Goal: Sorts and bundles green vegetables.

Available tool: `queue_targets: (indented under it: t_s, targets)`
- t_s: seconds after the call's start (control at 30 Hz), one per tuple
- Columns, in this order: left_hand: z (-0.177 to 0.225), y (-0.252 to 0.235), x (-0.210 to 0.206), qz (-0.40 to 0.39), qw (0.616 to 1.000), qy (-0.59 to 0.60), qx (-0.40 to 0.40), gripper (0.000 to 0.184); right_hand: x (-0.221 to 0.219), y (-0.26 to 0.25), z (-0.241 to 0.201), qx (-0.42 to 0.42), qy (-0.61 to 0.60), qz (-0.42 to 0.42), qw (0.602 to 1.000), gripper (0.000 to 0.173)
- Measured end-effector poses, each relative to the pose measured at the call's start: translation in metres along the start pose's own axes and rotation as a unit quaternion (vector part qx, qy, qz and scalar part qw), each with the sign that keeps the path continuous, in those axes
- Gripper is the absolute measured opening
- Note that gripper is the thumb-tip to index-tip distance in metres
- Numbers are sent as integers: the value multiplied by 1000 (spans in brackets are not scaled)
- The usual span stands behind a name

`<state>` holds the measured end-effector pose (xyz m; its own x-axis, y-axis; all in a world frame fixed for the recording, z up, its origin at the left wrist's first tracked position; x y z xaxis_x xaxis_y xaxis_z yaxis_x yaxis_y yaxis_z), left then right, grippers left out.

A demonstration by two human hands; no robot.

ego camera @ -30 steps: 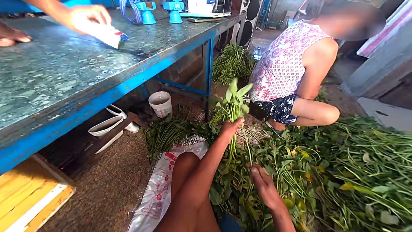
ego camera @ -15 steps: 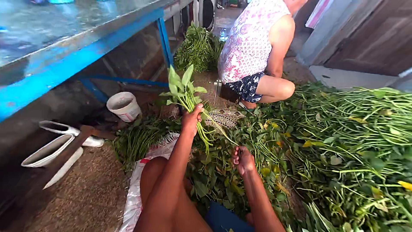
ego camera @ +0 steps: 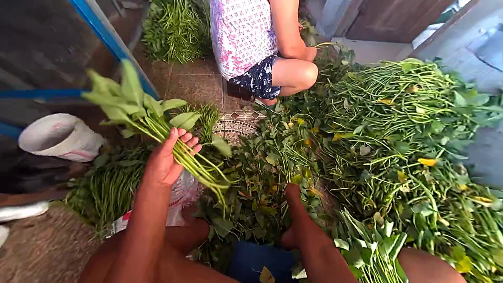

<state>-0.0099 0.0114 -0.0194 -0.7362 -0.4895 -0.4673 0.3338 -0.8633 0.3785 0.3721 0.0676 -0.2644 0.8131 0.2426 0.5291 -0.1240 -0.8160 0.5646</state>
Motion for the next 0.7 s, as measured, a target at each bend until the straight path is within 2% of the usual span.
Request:
queue_targets:
  t_s: [0.07, 0.17, 0.3, 0.37, 0.47, 0.6, 0.7]
  targets:
    - [-4, -1, 6, 47, 999, -9, 17, 30, -11, -37, 26, 11, -24, 65, 998, 45]
    - [-13, -8, 11, 107, 992, -21, 56, 22, -12, -86, 35, 41, -15, 79, 996, 38]
    - [-27, -18, 3, 132, 982, -66, 116, 17, -8, -99, 0, 57, 32, 40, 997, 40]
    - [-34, -22, -7, 134, 976, -90, 144, 17, -12, -111, -6, 57, 72, 22, 996, 41]
    - [-42, -30, -19, 137, 971, -102, 168, 16, -24, -129, -3, 20, 161, -47, 986, 52]
    - [-45, -40, -28, 142, 969, -84, 181, 14, -37, -134, -3, 15, 217, -114, 969, 52]
    - [-43, -39, -36, 140, 971, -73, 177, 14, -38, -130, -15, 21, 225, -138, 964, 58]
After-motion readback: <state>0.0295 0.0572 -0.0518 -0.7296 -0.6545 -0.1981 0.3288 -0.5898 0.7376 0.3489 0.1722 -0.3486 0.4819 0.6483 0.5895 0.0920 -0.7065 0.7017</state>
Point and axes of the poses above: each hand's wrist, its own y-axis away from the middle knuckle, its own x-axis out of the back of the hand, z = x × y, the point moved 4 cm from there along -y, towards the middle knuckle, and after that the axes turned 12 degrees about x, right-handed, at the moved point
